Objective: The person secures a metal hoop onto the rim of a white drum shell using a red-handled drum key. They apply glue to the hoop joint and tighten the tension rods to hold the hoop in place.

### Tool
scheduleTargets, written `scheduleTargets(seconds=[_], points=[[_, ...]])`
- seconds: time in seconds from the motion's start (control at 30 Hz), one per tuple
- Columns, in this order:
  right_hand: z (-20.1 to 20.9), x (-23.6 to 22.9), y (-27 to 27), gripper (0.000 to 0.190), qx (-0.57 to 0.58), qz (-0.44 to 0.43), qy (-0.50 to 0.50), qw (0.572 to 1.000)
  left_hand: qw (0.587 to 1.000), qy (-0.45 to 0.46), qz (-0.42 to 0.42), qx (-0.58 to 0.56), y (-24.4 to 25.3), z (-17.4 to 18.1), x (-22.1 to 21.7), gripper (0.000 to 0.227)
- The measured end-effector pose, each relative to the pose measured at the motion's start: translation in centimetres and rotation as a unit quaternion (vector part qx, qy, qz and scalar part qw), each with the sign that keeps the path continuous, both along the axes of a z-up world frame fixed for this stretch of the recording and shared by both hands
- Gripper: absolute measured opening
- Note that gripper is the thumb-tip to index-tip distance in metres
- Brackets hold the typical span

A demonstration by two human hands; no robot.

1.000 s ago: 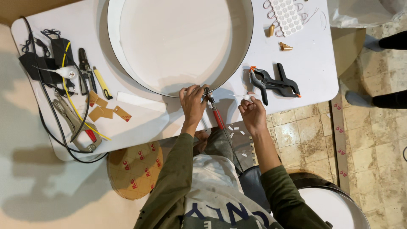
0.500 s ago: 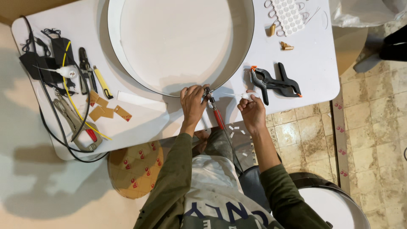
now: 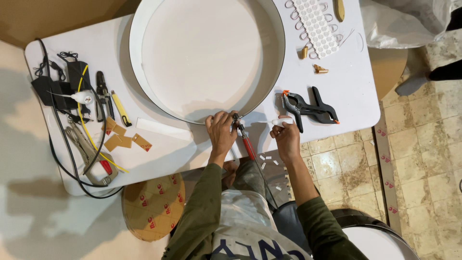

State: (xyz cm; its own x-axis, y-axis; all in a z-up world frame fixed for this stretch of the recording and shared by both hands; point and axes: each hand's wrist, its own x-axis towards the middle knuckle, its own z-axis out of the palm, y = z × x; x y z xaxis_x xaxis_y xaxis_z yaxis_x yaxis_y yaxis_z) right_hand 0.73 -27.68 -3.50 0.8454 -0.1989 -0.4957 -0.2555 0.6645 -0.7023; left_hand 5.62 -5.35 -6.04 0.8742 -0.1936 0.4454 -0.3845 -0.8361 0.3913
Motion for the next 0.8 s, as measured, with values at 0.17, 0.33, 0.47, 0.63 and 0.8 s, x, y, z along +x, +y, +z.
scheduleTargets(seconds=[0.17, 0.33, 0.47, 0.63, 0.8], points=[[0.0, 0.5, 0.6, 0.031, -0.007, -0.02, -0.001, 1.0, 1.0, 0.001, -0.013, -0.004, 0.3, 0.1, 0.6, 0.035], [-0.6, 0.0, 0.9, 0.032, -0.008, -0.026, -0.003, 1.0, 1.0, 0.0, -0.006, -0.014, -0.1, 0.1, 0.3, 0.031], [-1.7, -0.3, 1.2, 0.031, -0.029, -0.052, -0.026, 0.998, 1.0, -0.012, 0.002, -0.017, -0.1, -0.5, -0.2, 0.028], [-0.6, -0.6, 2.2, 0.029, -0.05, -0.063, -0.034, 0.996, 1.0, -0.017, 0.004, -0.013, -0.2, -0.9, -0.1, 0.031], [-0.3, -0.9, 2.8, 0.027, -0.121, -0.07, -0.032, 0.99, 1.0, -0.026, 0.003, -0.015, 0.0, -1.1, -0.2, 0.033]])
